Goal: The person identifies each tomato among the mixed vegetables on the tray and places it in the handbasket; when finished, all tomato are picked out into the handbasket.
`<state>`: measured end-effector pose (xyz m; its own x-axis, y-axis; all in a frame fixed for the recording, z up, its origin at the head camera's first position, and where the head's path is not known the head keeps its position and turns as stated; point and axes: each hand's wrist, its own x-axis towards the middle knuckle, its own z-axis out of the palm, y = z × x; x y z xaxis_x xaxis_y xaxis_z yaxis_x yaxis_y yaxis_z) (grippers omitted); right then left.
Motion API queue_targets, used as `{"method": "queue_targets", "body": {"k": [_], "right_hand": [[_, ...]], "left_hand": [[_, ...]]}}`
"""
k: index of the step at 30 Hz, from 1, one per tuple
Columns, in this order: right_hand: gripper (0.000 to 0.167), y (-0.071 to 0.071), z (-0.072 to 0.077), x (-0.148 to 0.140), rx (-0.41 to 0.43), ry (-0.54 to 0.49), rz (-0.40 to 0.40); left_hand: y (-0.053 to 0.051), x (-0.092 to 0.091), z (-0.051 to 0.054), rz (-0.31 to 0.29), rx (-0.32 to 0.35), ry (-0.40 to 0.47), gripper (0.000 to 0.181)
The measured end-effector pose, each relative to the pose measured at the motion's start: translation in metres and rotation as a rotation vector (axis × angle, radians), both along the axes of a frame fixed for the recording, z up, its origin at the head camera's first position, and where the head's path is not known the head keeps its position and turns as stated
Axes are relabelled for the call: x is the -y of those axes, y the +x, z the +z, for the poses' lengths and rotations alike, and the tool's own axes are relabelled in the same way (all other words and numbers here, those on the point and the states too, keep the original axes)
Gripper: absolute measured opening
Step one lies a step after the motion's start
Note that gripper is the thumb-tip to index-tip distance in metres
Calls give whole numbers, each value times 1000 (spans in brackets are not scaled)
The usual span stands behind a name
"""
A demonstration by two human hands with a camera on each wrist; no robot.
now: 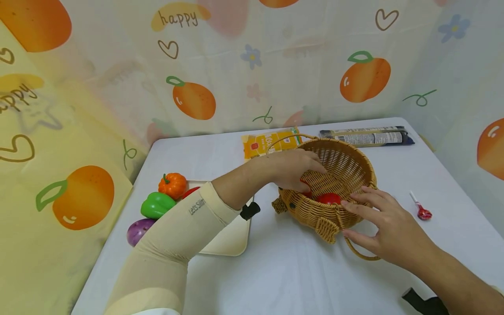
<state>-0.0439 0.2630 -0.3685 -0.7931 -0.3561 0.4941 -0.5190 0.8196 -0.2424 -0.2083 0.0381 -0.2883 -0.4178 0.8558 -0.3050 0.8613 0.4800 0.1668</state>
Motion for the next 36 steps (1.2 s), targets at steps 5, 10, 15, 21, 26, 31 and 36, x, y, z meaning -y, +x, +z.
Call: {"method": "queue_targets", "body": {"k": [5, 10, 15, 21, 26, 31, 36], "right_hand": [[68, 0, 0, 0, 3, 0, -2], [60, 0, 2, 1, -1, 2, 1], [59, 0, 3, 1, -7, 15, -1], [56, 0, 4, 1, -1, 20, 4], [60, 1, 6, 1, 27, 26, -11], [58, 2, 6, 1, 36, 23, -17], [60, 2, 5, 2, 31, 21, -13]], "left_hand": [[4, 5, 4, 3, 3, 15, 59], [9, 14, 10, -2, 11, 53, 58], [16, 28, 19, 24, 14, 76, 59], [16, 48, 22, 65, 17, 89, 58], [10, 66, 19, 102, 26, 79, 58], [2, 84, 11, 176, 34, 61, 58], [-10, 102, -1, 233, 53, 26, 55]]}}
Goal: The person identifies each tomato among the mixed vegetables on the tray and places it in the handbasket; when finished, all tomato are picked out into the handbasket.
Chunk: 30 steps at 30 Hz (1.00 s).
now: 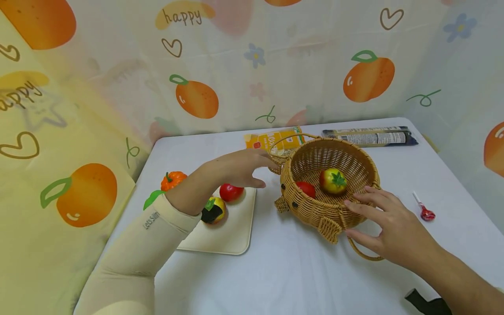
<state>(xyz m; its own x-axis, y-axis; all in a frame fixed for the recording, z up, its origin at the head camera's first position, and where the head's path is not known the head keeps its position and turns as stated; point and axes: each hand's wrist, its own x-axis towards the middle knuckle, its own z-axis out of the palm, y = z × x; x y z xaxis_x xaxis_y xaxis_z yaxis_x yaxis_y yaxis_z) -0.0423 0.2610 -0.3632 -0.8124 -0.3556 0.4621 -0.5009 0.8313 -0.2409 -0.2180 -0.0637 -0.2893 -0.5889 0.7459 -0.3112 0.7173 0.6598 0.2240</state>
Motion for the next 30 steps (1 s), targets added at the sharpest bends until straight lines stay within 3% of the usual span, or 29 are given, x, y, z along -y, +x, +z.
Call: {"method": "queue_targets", "body": {"k": [8, 19, 30], "right_hand": [[62, 1, 0, 0, 5, 4, -6], [59, 1, -1, 0, 1, -2, -4], [59, 1, -2, -1, -2, 5, -6]], "left_hand": [[-13, 24, -21, 122, 52, -72, 51], [-20, 44, -50, 304, 175, -161, 50], [-22, 51, -64, 279, 167, -221, 50]]}}
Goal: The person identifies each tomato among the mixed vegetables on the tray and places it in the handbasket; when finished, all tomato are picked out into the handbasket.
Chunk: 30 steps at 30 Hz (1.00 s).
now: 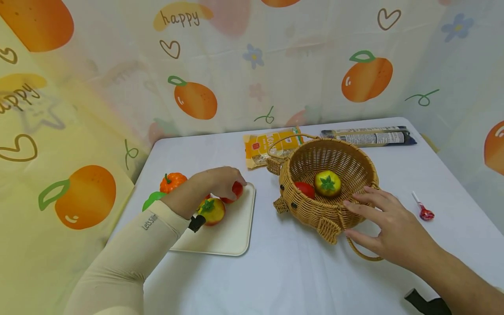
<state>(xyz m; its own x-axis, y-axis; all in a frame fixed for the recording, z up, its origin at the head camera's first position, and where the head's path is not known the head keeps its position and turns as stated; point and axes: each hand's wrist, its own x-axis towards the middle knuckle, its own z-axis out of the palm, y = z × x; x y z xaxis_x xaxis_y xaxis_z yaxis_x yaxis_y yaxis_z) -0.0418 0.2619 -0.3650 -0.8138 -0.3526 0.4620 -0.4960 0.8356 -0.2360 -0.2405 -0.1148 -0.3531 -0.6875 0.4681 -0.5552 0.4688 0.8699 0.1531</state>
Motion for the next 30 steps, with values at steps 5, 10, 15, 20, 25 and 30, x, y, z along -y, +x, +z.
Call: {"method": "queue_targets", "body": {"k": [5, 10, 15, 20, 25, 30], "right_hand": [[58, -1, -1, 0, -4, -4, 8], [56, -1, -1, -1, -5, -6, 8], [57, 0, 0, -1, -2, -3, 10], [59, -1, 0, -1, 0, -5, 10], [57, -1, -1, -1, -9, -10, 7], [55, 0, -2, -1, -15, -14, 5]], "left_hand": [[1, 1, -1, -13, -6, -13, 50], [3, 2, 2, 2, 1, -1, 50], [3, 0, 8, -4, 4, 14, 51], [3, -3, 15, -47, -9, 35, 50], [7, -9, 25, -114, -40, 54, 51], [16, -19, 44, -169, -84, 73, 52]]}}
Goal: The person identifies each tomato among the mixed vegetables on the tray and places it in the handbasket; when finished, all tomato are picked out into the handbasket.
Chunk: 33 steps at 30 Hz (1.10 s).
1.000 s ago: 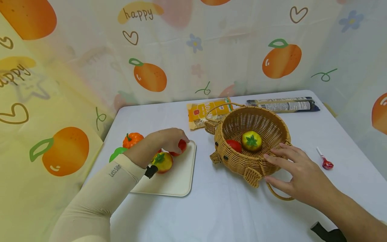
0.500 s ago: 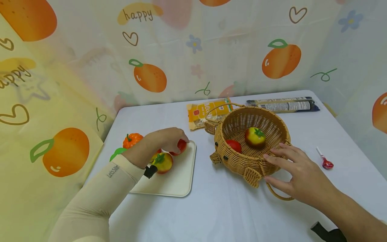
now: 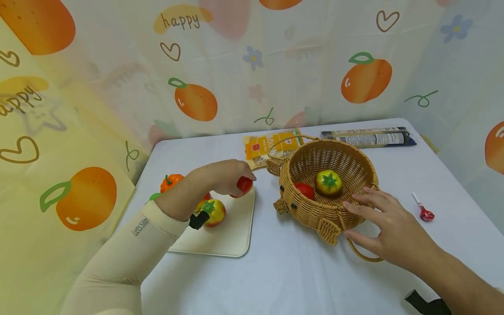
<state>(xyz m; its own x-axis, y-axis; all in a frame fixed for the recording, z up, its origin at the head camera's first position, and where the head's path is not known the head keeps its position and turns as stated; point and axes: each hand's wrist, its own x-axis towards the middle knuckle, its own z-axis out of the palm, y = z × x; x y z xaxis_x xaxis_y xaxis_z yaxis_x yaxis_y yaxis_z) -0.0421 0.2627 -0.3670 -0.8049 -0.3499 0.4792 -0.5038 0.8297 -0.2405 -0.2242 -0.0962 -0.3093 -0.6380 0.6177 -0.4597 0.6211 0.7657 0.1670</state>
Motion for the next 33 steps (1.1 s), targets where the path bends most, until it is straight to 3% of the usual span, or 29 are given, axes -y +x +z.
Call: {"method": "queue_targets", "body": {"k": [10, 23, 28, 33], "right_hand": [[56, -1, -3, -2, -47, -2, 4], [59, 1, -1, 0, -4, -6, -13], [56, 0, -3, 0, -47, -25, 10], [59, -1, -4, -1, -64, -33, 27]], "left_hand": [[17, -25, 41, -111, -75, 84, 47], [31, -64, 74, -219, -151, 109, 46], [30, -81, 79, -267, -188, 134, 49], [27, -99, 71, -330, -206, 181, 50]]}}
